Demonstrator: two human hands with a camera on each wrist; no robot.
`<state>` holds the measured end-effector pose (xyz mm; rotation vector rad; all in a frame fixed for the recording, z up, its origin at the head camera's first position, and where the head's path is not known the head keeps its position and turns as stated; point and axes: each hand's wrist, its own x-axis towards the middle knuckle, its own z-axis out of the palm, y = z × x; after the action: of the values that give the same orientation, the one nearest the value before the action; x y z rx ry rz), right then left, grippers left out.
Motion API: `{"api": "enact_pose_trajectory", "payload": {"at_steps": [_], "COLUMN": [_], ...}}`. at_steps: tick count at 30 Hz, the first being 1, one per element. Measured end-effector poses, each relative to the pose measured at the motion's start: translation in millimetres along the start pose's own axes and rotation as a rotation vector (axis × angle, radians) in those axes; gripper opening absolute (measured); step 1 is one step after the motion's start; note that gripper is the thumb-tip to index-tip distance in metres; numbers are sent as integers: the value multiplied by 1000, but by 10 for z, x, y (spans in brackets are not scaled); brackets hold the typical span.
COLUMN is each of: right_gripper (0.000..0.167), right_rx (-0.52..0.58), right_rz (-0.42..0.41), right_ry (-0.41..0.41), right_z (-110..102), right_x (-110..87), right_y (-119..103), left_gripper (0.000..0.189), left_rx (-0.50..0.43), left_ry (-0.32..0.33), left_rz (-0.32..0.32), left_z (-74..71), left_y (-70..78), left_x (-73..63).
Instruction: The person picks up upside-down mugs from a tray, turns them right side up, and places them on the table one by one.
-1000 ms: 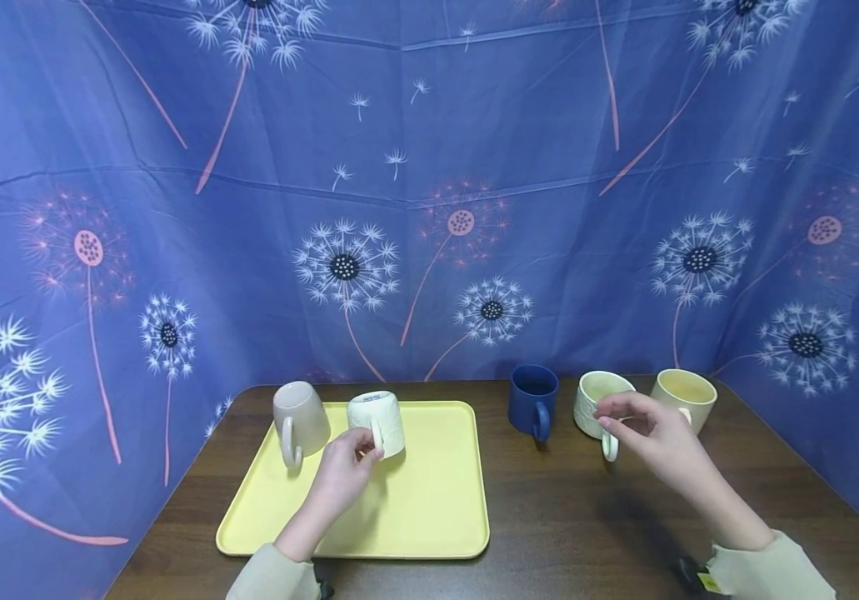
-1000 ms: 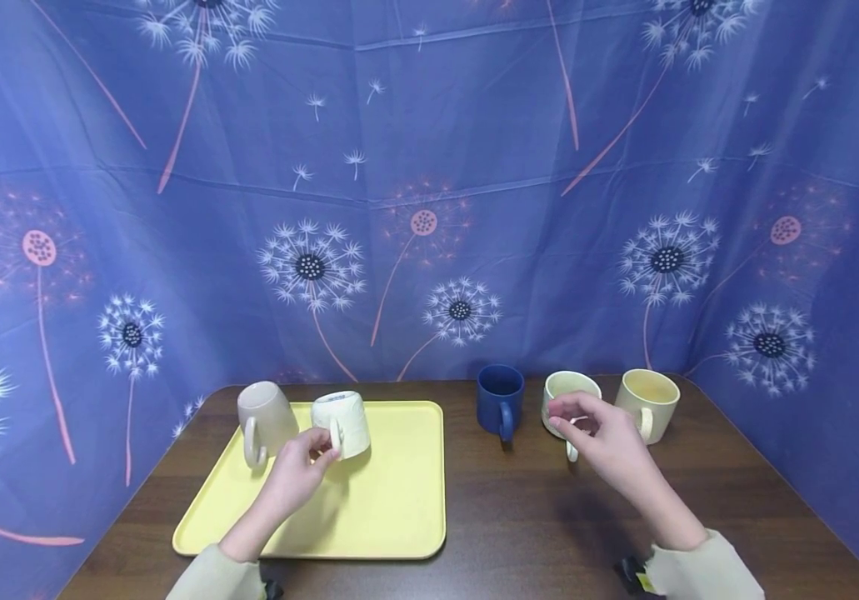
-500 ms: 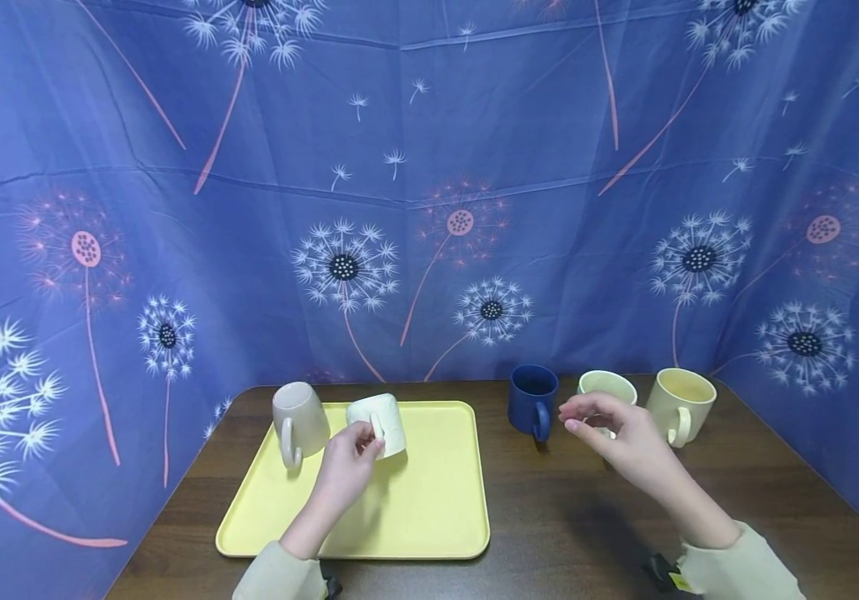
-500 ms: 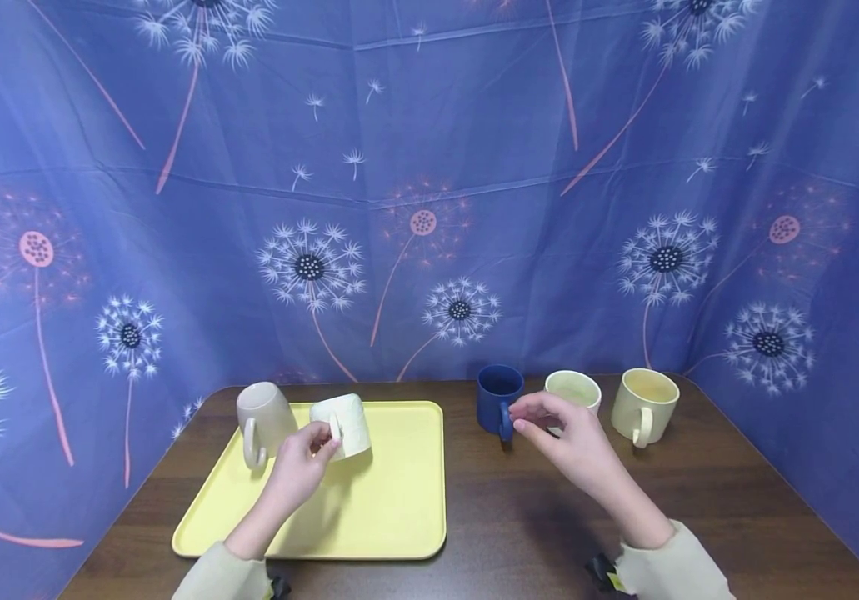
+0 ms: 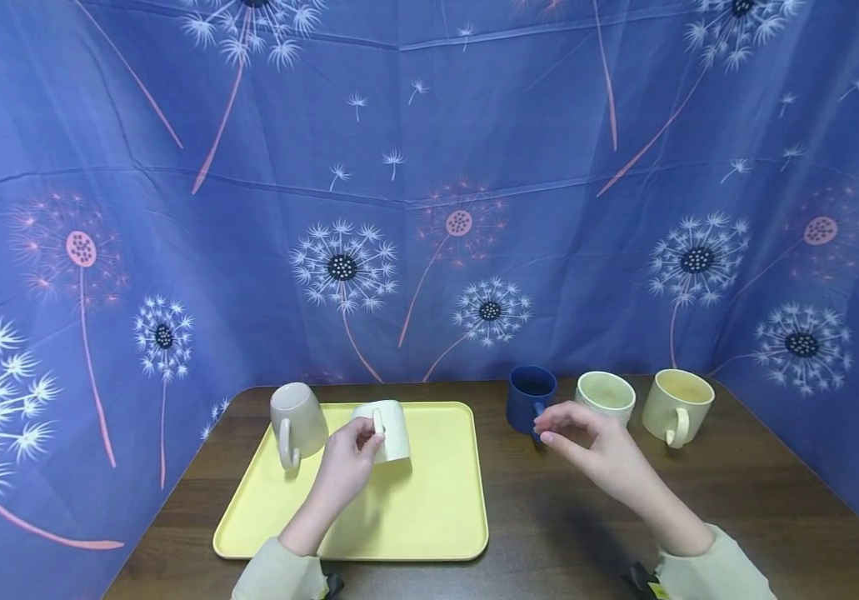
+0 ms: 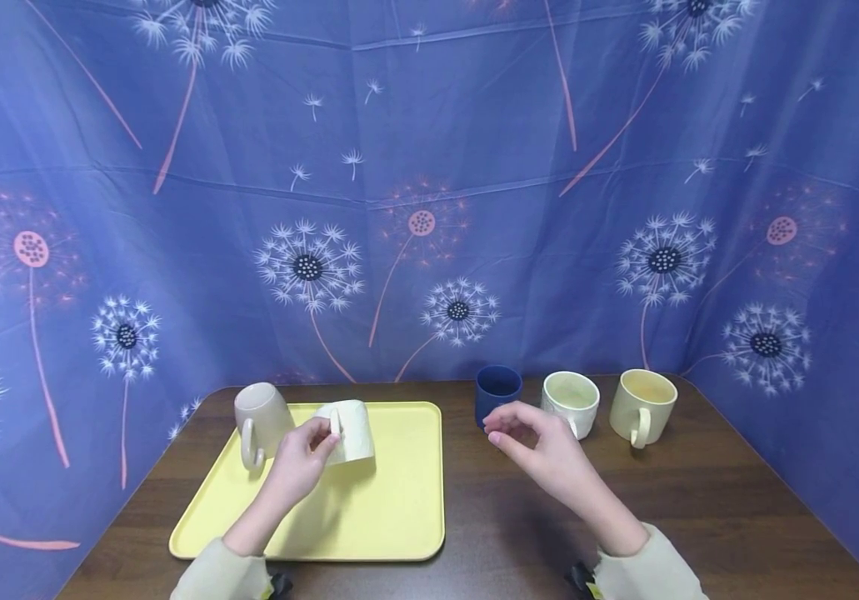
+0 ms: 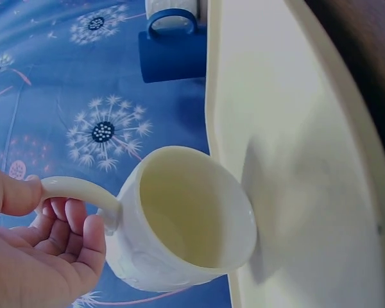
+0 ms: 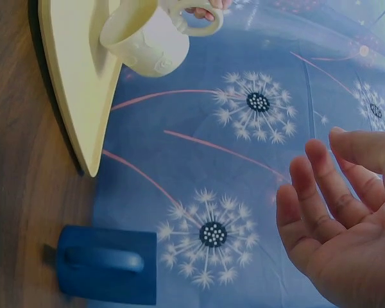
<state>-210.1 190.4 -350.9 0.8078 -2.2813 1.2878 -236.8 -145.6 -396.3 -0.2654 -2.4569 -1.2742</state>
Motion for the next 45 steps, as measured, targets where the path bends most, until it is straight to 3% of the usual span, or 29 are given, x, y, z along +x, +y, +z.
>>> {"api": "enact_pose_trajectory", "payload": {"at_steps": [8, 16, 24, 32, 45], "right_gripper": [17, 18, 22, 26, 31], "right_rx": [11, 19, 40, 59, 9], "right_rz": [-8, -24, -89, -74, -166], "right_ry": [-31, -43, -70, -99, -89], "right_z": [75, 107, 177, 264, 398], "right_x": [-3, 7, 42, 50, 88], "right_y": [-38, -63, -75, -130, -226], "left_gripper": [5, 4, 4, 5, 5], "left_rx": [-4, -78, -118, -133, -139], "left_ry": [-58, -130, -186, -279, -355], "left_rz": [-5, -44, 3, 38, 120], "left_z": [-42, -107, -179, -214, -142], "left_y": [132, 343, 550, 703, 858], "left_x": [-13, -29, -74, -156, -310]}}
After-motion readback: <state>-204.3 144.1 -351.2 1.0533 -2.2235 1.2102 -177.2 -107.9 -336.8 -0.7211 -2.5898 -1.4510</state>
